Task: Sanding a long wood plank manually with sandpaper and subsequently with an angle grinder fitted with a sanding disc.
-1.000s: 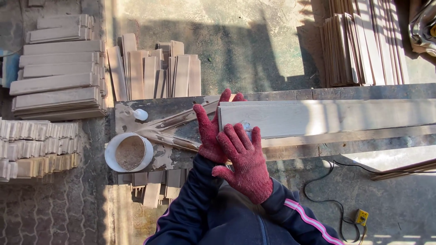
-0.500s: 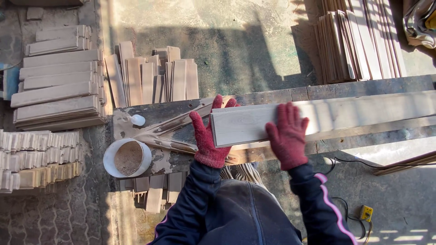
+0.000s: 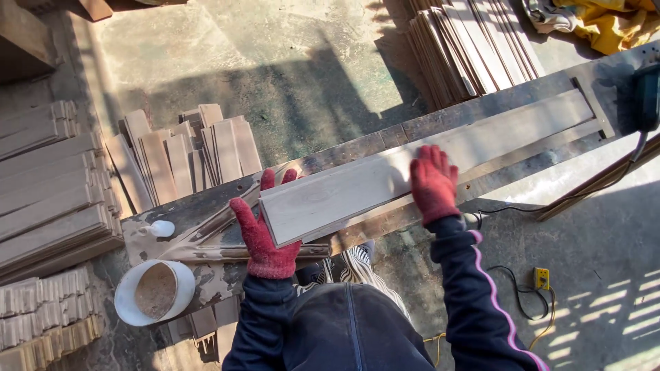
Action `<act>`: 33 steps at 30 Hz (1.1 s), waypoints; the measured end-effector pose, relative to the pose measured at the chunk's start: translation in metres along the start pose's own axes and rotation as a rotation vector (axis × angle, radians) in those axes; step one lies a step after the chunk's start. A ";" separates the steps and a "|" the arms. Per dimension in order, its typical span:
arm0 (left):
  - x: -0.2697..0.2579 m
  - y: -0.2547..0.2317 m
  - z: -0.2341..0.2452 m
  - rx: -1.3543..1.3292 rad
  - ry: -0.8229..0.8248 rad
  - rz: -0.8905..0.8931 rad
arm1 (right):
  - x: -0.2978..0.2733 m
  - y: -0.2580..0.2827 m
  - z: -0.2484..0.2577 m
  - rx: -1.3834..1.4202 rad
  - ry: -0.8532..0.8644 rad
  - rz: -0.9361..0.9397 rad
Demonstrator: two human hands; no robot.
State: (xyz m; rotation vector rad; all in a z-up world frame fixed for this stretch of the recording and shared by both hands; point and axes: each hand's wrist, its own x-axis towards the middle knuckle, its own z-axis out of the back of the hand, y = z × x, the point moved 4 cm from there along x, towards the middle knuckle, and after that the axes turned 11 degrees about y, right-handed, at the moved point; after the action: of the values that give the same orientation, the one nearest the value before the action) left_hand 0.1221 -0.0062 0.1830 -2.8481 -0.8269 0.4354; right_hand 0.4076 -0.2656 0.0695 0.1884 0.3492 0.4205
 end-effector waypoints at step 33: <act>-0.007 0.021 -0.070 0.480 0.380 -0.466 | 0.031 -0.022 0.117 0.129 0.057 0.515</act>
State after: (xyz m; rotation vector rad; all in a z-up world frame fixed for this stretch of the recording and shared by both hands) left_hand 0.1491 -0.0318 0.2467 -2.1162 -1.0844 0.0173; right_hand 0.4849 -0.2850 0.1628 0.3958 0.3835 0.9143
